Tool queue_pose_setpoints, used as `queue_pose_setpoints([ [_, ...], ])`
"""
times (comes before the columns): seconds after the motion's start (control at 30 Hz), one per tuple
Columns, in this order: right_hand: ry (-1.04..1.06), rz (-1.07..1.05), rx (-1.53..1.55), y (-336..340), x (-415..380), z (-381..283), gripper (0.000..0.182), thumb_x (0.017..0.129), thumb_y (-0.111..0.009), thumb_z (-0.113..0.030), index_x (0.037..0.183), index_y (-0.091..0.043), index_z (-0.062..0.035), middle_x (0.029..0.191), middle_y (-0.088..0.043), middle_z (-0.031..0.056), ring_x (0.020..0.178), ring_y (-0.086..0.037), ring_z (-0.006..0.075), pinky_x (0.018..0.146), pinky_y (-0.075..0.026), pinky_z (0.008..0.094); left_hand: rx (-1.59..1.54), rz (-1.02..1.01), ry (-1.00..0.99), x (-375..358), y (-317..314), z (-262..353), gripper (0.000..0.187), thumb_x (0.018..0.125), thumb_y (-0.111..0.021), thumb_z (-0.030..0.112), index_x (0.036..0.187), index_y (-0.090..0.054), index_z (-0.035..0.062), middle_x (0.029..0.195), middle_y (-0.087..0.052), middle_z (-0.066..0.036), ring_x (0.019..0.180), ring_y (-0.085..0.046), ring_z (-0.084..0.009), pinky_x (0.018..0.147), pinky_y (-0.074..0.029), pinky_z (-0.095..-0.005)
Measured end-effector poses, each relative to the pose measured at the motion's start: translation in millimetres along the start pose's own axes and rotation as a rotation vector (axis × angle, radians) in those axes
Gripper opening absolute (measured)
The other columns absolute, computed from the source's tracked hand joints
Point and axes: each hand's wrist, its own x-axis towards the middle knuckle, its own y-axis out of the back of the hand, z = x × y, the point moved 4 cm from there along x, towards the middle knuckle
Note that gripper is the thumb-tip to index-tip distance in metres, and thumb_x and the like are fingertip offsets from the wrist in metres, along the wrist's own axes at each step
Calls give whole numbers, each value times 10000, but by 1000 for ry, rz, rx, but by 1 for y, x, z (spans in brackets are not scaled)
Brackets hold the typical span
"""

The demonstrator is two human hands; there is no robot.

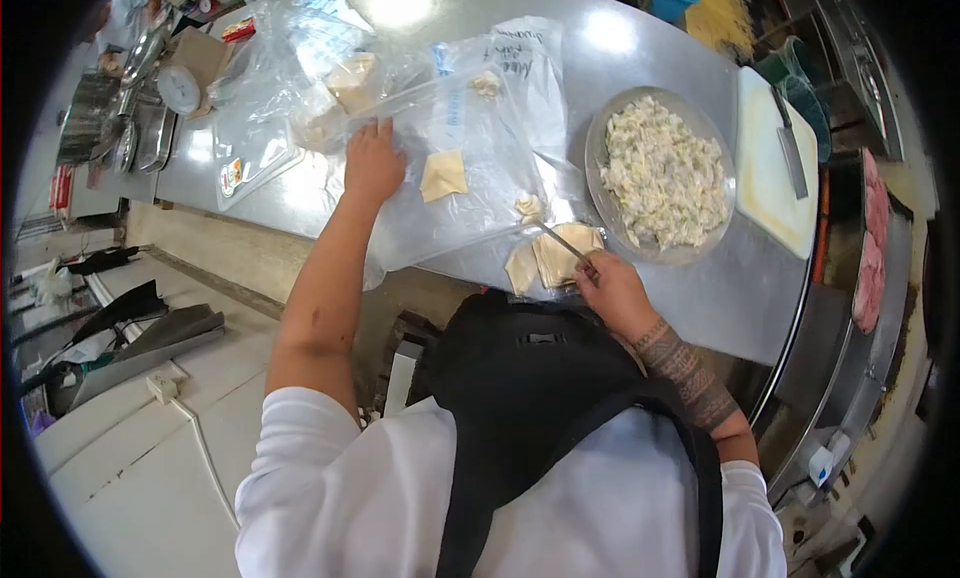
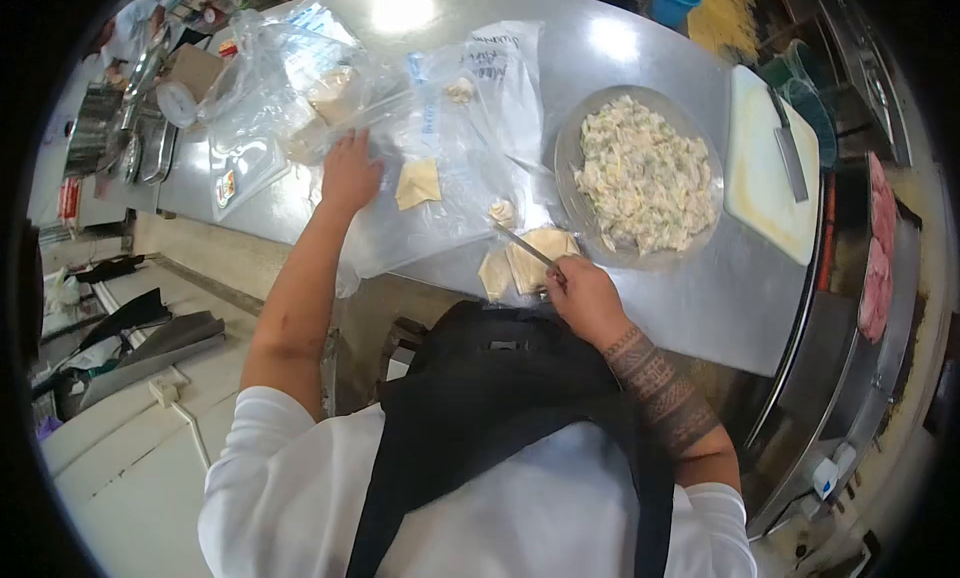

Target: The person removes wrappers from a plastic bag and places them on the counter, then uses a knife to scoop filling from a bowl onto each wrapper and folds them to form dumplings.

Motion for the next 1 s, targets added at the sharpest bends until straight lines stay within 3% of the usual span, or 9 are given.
queue_pose_setpoints([
  [0.1, 13, 29, -52, -13, 6, 8, 234, 877, -753, -208, 971, -664, -14, 945, -692, 168, 895, -684, 372, 783, -552, 455, -197, 104, -12, -28, 42, 27, 462, 881, -721, 220, 1296, -631, 39, 1228, -654, -187, 1171, -587, -387, 988, -457, -489],
  [0.13, 25, 31, -65, -17, 9, 11, 243, 873, -757, -218, 971, -661, -18, 956, -688, 166, 907, -683, 369, 791, -552, 455, -221, 116, -44, -46, 46, 38, 339, 870, -722, 177, 1184, -670, 61, 1099, -651, -146, 1060, -592, -370, 926, -458, -496],
  [0.23, 11, 32, -64, -26, 11, 22, 255, 863, -763, -225, 983, -659, -25, 980, -679, 167, 924, -676, 369, 805, -550, 452, -322, -27, -77, -95, 60, 58, 268, 892, -718, 160, 1140, -681, 65, 1104, -662, -132, 1067, -593, -364, 967, -453, -491],
  [0.37, -16, 47, 21, -23, 15, 22, 202, 880, -727, -199, 895, -677, -4, 910, -674, 186, 911, -672, 386, 807, -541, 459, -500, -15, -90, -133, 72, 84, 232, 864, -729, 84, 1092, -689, 64, 1062, -668, -136, 1026, -621, -345, 926, -488, -449],
  [0.47, -43, 75, 127, -19, 14, 26, 201, 906, -687, -177, 938, -712, 19, 896, -689, 219, 877, -676, 397, 789, -537, 447, -707, -114, -115, -146, 82, 130, 257, 853, -722, 42, 1107, -690, 63, 1038, -676, -136, 984, -653, -324, 883, -521, -419],
  [0.67, -111, 66, 308, -15, 8, 29, 223, 953, -676, -193, 977, -708, 27, 864, -681, 212, 790, -664, 346, 749, -527, 404, -929, -287, -528, -144, 70, 219, 337, 852, -700, 26, 1186, -678, 66, 1146, -696, -145, 984, -645, -356, 907, -513, -446],
  [0.87, -128, 279, 479, 13, -19, 27, 185, 1006, -661, -169, 1017, -677, 15, 825, -664, 110, 750, -626, 206, 720, -511, 351, -811, -401, -495, -137, 54, 244, 336, 871, -699, 60, 1205, -667, 55, 1156, -703, -150, 990, -647, -357, 891, -519, -442],
  [0.97, -168, 290, 611, 32, -31, 24, 170, 1016, -655, -163, 1017, -679, 6, 821, -659, 64, 766, -603, 134, 716, -503, 319, -836, -299, -363, -134, 54, 243, 326, 929, -658, 63, 1252, -636, 28, 1157, -718, -139, 1015, -667, -349, 885, -530, -445],
  [1.0, -171, 295, 653, 39, -34, 22, 169, 1019, -652, -163, 1013, -682, 3, 821, -657, 52, 774, -595, 114, 715, -500, 309, -1047, -444, -185, -133, 53, 247, 311, 973, -631, 137, 1265, -629, 29, 1162, -717, -131, 1035, -672, -328, 892, -534, -438],
])
